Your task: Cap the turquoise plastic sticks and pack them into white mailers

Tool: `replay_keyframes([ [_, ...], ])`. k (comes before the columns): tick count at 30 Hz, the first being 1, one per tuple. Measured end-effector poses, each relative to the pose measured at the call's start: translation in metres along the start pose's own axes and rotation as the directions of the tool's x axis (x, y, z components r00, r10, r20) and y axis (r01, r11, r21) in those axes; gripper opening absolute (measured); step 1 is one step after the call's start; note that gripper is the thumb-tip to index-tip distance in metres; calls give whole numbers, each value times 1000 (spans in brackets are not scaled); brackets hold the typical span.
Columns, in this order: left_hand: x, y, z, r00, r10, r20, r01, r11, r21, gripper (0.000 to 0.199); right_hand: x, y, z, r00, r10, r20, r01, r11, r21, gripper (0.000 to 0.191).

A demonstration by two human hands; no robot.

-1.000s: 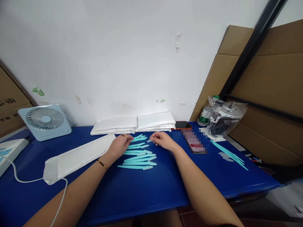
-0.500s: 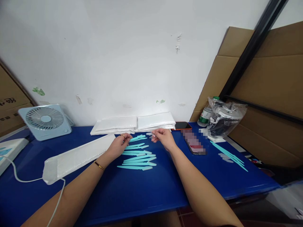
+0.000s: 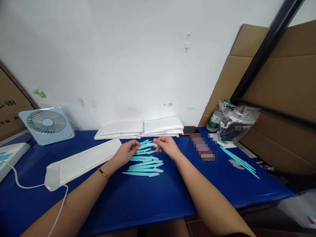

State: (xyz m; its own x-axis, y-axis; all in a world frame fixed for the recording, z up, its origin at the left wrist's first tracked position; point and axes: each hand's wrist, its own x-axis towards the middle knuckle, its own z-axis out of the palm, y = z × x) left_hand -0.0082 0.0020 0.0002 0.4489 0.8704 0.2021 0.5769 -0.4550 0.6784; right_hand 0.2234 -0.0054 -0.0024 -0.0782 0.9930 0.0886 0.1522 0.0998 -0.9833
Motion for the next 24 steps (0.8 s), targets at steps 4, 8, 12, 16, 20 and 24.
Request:
replay_keyframes([
  [4, -7, 8, 1, 993, 22, 117, -35, 993, 115, 22, 5, 5, -33, 968, -213, -134, 108, 830, -547, 26],
  [8, -4, 5, 1, 998, 51, 30, -58, 946, 320, 21, 9, 14, -40, 965, -259, 36, 190, 603, -775, 14],
  [12, 4, -4, -1, 1000, -11, 15, 4, 905, 425, 16, 11, 19, -30, 964, -239, 119, 222, 469, -855, 9],
  [16, 7, -4, 0, 997, -49, 64, 16, 895, 445, 12, 9, 14, -22, 951, -252, 182, 269, 375, -887, 8],
  [20, 6, 1, -2, 997, -40, 61, 8, 895, 446, 12, 5, 7, -18, 954, -260, 153, 266, 488, -831, 15],
  [24, 5, 6, -8, 1000, -22, 11, 15, 902, 432, 13, -1, 0, -18, 975, -185, 120, 220, 790, -572, 20],
])
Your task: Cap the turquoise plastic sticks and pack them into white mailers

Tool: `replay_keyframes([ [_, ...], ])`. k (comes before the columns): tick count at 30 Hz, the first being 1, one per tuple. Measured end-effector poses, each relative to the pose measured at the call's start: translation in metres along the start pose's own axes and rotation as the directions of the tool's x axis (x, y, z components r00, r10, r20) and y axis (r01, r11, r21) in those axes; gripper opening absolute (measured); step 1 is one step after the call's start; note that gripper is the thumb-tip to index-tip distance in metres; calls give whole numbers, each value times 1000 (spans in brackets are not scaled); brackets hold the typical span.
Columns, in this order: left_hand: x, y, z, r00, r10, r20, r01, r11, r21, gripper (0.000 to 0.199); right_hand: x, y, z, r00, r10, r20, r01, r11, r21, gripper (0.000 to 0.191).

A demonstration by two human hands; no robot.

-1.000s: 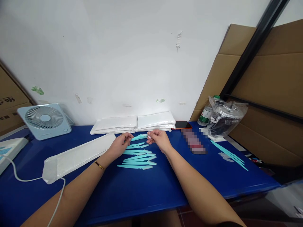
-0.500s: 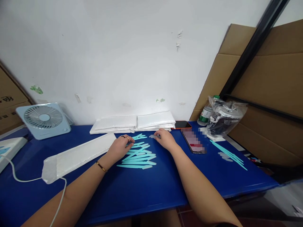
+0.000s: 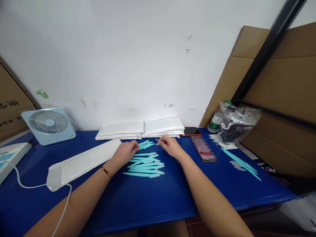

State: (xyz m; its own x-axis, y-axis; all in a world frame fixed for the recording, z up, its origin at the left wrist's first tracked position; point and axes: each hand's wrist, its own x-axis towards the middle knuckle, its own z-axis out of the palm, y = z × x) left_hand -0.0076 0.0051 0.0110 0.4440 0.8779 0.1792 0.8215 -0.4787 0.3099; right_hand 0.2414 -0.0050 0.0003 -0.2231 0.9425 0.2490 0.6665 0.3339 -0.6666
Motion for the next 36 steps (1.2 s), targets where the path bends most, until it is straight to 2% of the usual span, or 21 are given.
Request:
replay_keyframes([
  [2, 0, 0, -2, 1000, -2, -15, 2, 1000, -8, 13, -2, -3, -2, 1000, -9, 9, 8, 993, 118, 23],
  [4, 0, 1, -3, 1000, 4, -20, -4, 1000, -10, 13, -3, -5, -3, 999, -35, 1, 34, 988, 153, 25],
  [8, 0, 2, -1, 1000, 14, -22, -14, 1000, -15, 13, -3, -8, 2, 995, -99, 0, 98, 990, 97, 23],
  [12, -1, 7, 2, 999, 29, -19, -30, 998, -48, 13, -3, -13, 13, 994, -111, 9, 110, 990, 92, 22],
  [15, -1, 11, 3, 998, 56, 1, -56, 993, -99, 13, -3, -18, 16, 992, -106, 65, 98, 988, 119, 23],
  [17, -1, 10, 4, 998, 61, 18, -58, 990, -132, 14, -4, -17, 11, 990, -99, 99, 88, 990, 113, 25],
  [19, 0, 6, 4, 999, 42, -5, -42, 991, -127, 17, -4, -10, -1, 996, -74, 57, 71, 996, 56, 26],
  [22, 3, -6, 6, 995, -26, -92, 24, 1000, -17, 25, -3, 8, -22, 994, -6, -108, -8, 991, -136, 22],
  [23, 3, -10, 7, 993, -51, -104, 54, 998, 25, 26, -3, 14, -27, 991, 23, -132, -50, 978, -202, 20],
  [26, 6, -18, 11, 992, -104, -73, 109, 991, 77, 21, -3, 28, -31, 990, 104, -92, -129, 932, -339, 17],
  [30, 7, -19, 12, 991, -125, -45, 126, 991, 40, 14, 0, 33, -20, 985, 165, -47, -169, 895, -413, 13],
  [33, 6, -17, 9, 989, -134, -62, 134, 991, 4, 13, 1, 34, -15, 982, 189, -28, -184, 900, -395, 6],
  [36, 4, -17, 5, 989, -121, -82, 112, 988, -106, 14, 0, 34, -14, 985, 174, -18, -171, 934, -314, 2],
])
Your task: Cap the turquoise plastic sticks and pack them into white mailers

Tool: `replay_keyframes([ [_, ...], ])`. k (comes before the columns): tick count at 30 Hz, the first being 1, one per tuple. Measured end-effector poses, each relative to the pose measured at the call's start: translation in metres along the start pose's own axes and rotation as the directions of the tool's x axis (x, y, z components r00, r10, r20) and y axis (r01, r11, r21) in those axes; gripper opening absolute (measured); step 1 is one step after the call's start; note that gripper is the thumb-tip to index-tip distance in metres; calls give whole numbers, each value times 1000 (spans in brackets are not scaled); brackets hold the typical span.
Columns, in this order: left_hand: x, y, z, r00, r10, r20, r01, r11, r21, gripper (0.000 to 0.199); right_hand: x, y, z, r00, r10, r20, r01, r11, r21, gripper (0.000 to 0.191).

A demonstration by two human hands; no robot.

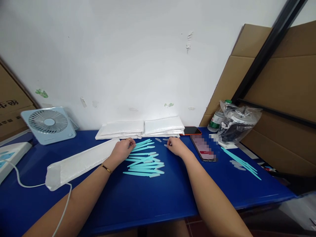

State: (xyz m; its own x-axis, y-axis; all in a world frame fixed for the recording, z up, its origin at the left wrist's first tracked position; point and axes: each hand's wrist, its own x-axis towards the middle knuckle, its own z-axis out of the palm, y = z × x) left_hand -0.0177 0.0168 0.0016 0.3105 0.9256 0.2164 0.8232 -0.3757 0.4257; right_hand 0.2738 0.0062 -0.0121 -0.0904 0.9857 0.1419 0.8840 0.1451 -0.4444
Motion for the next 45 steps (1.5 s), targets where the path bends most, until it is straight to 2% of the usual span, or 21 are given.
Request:
replay_keyframes([
  [2, -1, 0, -1, 1000, 8, 10, -7, 993, -116, 15, -1, -5, -2, 999, -7, -40, 14, 983, 184, 6],
  [3, -1, 0, -1, 1000, 12, 22, -8, 985, -173, 16, -2, -9, -3, 998, -9, -63, 29, 946, 324, 10],
  [6, -2, 2, 1, 998, 27, 56, -10, 955, -296, 17, -4, -28, -4, 994, -21, -107, 91, 693, 715, 25],
  [8, -2, 4, 2, 997, 37, 68, -12, 943, -333, 18, -6, -40, -4, 993, -30, -118, 114, 551, 827, 30],
  [10, -2, 6, 3, 996, 39, 75, -11, 937, -349, 18, -7, -48, -2, 992, -37, -119, 122, 497, 859, 31],
  [17, -2, 8, 3, 995, 42, 89, -9, 939, -343, 18, -9, -54, 3, 993, -85, -84, 114, 479, 871, 29],
  [23, -3, 10, 1, 994, 56, 99, -15, 927, -375, 19, -9, -52, 1, 996, -39, -77, 86, 416, 905, 27],
  [34, -3, 9, 1, 993, 59, 98, -21, 937, -349, 17, -10, -54, -1, 992, -59, -111, 126, 455, 882, 26],
  [42, -8, 20, -5, 991, 76, 113, -39, 954, -296, 19, -14, -65, 5, 993, -112, 21, 35, 476, 878, 28],
  [45, -10, 22, -8, 983, 79, 163, -32, 961, -274, 19, -14, -62, 3, 985, -147, 91, 1, 529, 849, 29],
])
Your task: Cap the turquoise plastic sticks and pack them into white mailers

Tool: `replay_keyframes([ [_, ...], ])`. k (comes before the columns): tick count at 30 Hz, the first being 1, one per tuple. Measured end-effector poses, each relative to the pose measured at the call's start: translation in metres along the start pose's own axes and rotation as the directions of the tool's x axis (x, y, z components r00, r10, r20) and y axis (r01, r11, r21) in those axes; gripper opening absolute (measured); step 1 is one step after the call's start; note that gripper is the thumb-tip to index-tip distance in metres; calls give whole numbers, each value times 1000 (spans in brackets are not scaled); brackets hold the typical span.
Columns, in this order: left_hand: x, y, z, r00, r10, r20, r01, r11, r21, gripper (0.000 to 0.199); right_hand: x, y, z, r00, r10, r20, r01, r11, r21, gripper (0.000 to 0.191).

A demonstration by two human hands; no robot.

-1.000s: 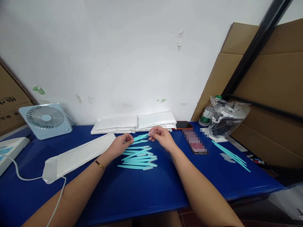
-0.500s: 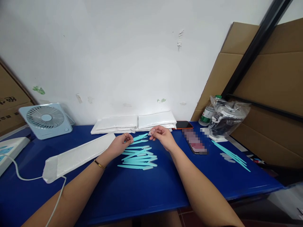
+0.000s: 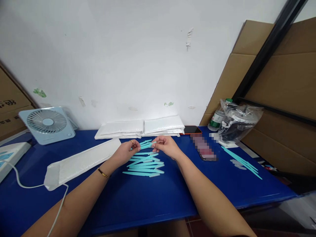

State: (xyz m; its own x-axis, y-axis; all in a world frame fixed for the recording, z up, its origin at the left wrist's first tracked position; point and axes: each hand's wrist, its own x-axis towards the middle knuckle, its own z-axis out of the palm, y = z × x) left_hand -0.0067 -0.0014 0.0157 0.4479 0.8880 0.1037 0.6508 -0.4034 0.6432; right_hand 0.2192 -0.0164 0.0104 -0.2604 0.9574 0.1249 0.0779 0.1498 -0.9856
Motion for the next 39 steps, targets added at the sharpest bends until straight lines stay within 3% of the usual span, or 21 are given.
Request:
replay_keyframes([
  [2, 0, -1, -1, 999, -8, 31, 7, 1000, 26, 20, 1, 2, -9, 1000, 9, -22, -11, 993, -114, 31],
  [4, 1, -5, -1, 1000, -10, 2, 10, 995, 97, 21, 4, 7, -20, 987, -50, -154, -6, 939, -344, 30],
  [6, 4, -9, 0, 998, 0, -67, 14, 977, 214, 20, 10, 13, -28, 952, -179, -249, -15, 784, -621, 24],
  [8, 8, -14, 2, 995, 10, -102, 24, 946, 324, 20, 16, 20, -29, 943, -262, -206, -15, 584, -811, 19],
  [12, 12, -20, 6, 995, 1, -100, 41, 909, 415, 20, 26, 26, -15, 982, -186, -36, 28, 328, -944, 24],
  [17, 11, -16, 6, 997, -23, -73, 51, 916, 398, 13, 23, 22, -5, 998, -49, -46, -38, 154, -987, 25],
  [19, 9, -13, 4, 997, -50, -56, 67, 924, 376, 12, 20, 21, -6, 997, -68, -49, -35, 196, -980, 29],
  [20, 8, -11, 3, 997, -59, -42, 71, 928, 365, 12, 19, 21, -8, 995, -91, -51, -25, 265, -964, 29],
  [22, 7, -11, 1, 998, -65, -16, 66, 938, 339, 11, 17, 22, -13, 989, -117, -95, -22, 513, -858, 23],
  [24, 6, -12, 0, 998, -53, -16, 55, 948, 312, 11, 16, 23, -19, 985, -61, -163, -48, 803, -594, 13],
  [26, 7, -16, -1, 998, -45, -47, 57, 958, 281, 12, 14, 22, -26, 980, 29, -195, -81, 960, -266, 18],
  [28, 8, -20, -2, 995, -45, -86, 64, 969, 238, 14, 12, 21, -30, 973, 69, -219, -83, 995, -53, 27],
  [30, 8, -23, -2, 993, -48, -105, 67, 980, 187, 16, 11, 19, -31, 969, 62, -240, -55, 998, 37, 31],
  [39, 11, -26, 2, 993, -63, -99, 70, 995, 76, 16, 11, 18, -5, 988, 73, -135, -52, 987, 151, 33],
])
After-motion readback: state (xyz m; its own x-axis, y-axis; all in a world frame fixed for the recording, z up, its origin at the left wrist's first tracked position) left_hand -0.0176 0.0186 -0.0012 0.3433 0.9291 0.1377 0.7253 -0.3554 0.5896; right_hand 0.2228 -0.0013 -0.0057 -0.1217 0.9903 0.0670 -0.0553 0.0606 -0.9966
